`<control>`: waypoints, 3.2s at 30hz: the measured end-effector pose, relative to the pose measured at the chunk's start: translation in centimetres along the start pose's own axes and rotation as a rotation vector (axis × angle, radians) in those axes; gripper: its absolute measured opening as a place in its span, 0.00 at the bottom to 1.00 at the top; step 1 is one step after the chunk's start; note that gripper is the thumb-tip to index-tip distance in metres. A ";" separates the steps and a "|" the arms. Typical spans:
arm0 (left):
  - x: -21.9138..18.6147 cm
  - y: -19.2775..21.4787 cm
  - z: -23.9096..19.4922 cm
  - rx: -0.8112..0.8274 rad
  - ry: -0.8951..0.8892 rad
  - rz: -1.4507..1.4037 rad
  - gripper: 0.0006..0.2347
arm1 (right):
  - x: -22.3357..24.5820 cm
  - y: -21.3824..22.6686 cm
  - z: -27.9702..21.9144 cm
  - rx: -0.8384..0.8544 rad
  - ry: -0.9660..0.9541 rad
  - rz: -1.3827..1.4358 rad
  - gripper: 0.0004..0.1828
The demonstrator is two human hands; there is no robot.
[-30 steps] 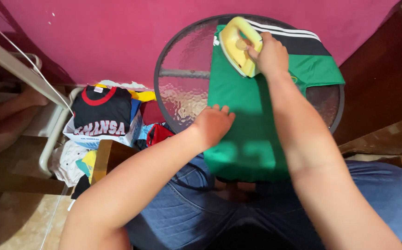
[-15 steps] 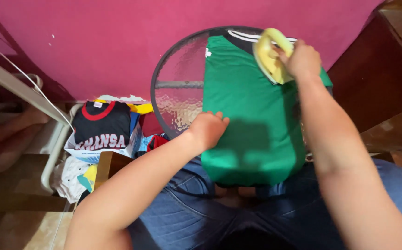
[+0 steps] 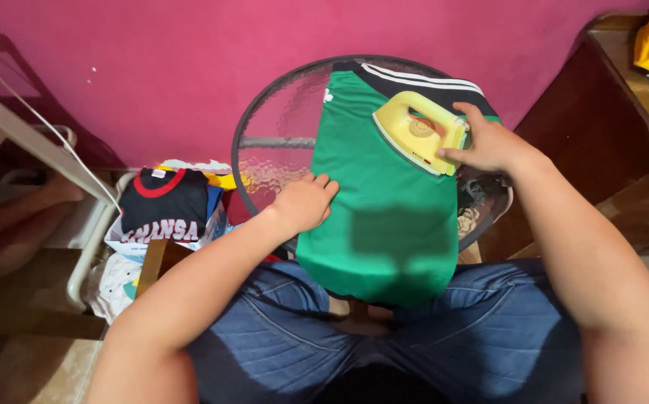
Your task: The person irons a green and black short-sleeved shirt laid out on a round glass table. They use a yellow electric iron to smooth the fabric, moving it back and forth across the shirt's surface while occasionally adjusting the garment with their left hand.
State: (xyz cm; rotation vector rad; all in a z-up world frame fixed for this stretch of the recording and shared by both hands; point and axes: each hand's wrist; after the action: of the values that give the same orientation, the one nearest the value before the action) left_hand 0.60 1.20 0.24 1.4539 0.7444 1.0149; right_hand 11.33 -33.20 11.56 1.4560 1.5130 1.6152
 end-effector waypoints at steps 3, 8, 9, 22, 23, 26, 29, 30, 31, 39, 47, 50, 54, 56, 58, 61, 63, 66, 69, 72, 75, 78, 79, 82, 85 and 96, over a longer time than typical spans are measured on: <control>0.4 -0.9 0.4 -0.038 0.055 0.087 0.10 | -0.3 -0.5 0.3 -0.009 -0.045 -0.004 0.49; 3.1 -1.6 1.2 -0.013 0.135 0.220 0.16 | -0.8 -1.4 1.4 -0.058 -0.065 -0.009 0.45; 3.6 -2.3 1.7 -0.006 0.173 0.214 0.16 | -1.2 -1.6 1.6 -0.048 -0.061 -0.025 0.45; 6.0 -4.7 9.4 0.077 0.371 -0.209 0.17 | -1.9 -3.4 3.0 -0.192 0.029 0.092 0.42; 5.7 -5.1 9.8 0.058 0.372 -0.221 0.16 | -2.1 -3.5 3.0 -0.220 0.052 0.132 0.43; 5.9 -5.7 10.8 0.074 0.370 -0.253 0.17 | -2.5 -3.8 3.1 -0.241 0.076 0.175 0.45; 6.3 -4.8 10.7 0.139 0.353 -0.288 0.19 | -2.1 -3.8 2.9 -0.203 0.078 0.177 0.48; 6.2 -4.2 10.5 0.171 0.338 -0.308 0.21 | -1.9 -3.7 2.7 -0.169 0.076 0.174 0.51; 6.3 -3.1 10.1 0.173 0.332 -0.309 0.21 | -1.9 -3.6 2.6 -0.169 0.070 0.176 0.51; 7.9 1.0 5.2 0.464 0.317 -0.317 0.33 | 0.7 -4.5 2.2 -0.085 0.241 0.177 0.43; 7.1 6.2 -3.6 0.569 0.387 -0.388 0.33 | 5.0 -6.4 1.0 -0.047 0.415 0.175 0.37; 8.1 5.6 -4.2 0.458 0.387 -0.280 0.23 | 5.3 -6.9 1.0 -0.049 0.386 0.152 0.38; 8.8 1.4 -1.9 0.122 0.304 0.101 0.22 | 5.7 -6.9 1.0 -0.071 0.341 0.176 0.38; 8.0 0.3 -1.5 0.137 0.272 0.050 0.23 | 5.3 -6.8 1.7 -0.106 0.332 0.137 0.39; 7.7 -1.0 -0.8 0.157 0.237 0.000 0.24 | 4.8 -6.7 2.3 -0.140 0.321 0.103 0.40; 7.8 -2.3 0.3 0.344 0.313 -0.075 0.25 | 3.8 -6.6 3.4 -0.217 0.212 0.125 0.39; 7.6 -2.2 0.5 0.355 0.311 -0.066 0.26 | 2.3 -6.9 4.7 -0.324 0.004 0.143 0.38; 7.6 -2.8 0.8 0.362 0.313 -0.059 0.26 | 1.3 -7.3 5.8 -0.337 -0.019 0.132 0.37; 7.3 -2.0 0.7 0.347 0.308 -0.031 0.26 | 2.6 -7.0 6.1 -0.338 0.052 0.191 0.36; 7.1 -1.3 0.5 0.358 0.309 -0.024 0.27 | 1.9 -6.7 7.8 -0.258 0.143 0.262 0.38; 7.5 -1.8 0.9 0.289 0.297 -0.082 0.29 | 2.1 -7.8 10.4 -0.347 0.202 0.208 0.36; 7.6 -1.8 0.9 0.279 0.302 -0.100 0.30 | 4.2 -8.8 11.6 -0.398 0.185 0.206 0.33; 7.5 -1.4 0.8 0.280 0.302 -0.097 0.30 | 4.6 -8.5 11.5 -0.399 0.185 0.209 0.33; 7.6 -0.7 0.9 0.348 0.309 -0.105 0.30 | 6.0 -7.9 11.8 -0.267 0.298 0.252 0.31; 7.6 -1.4 0.8 0.291 0.303 -0.115 0.29 | 6.9 -8.3 12.4 -0.265 0.259 0.297 0.32; 7.2 0.4 1.1 0.483 0.409 -0.195 0.29 | 0.5 -1.3 7.2 -0.081 0.077 -0.033 0.37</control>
State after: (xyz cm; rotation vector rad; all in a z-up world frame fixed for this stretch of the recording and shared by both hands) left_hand 4.61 7.06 1.87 1.5501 1.4792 1.0355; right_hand 17.22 -29.56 9.25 1.3327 1.4868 1.7108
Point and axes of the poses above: each hand's wrist, its own z-axis towards the middle knuckle, its own y-axis out of the back of the hand, x = y × z, and after that the axes turned 7 degrees about x, right-handed
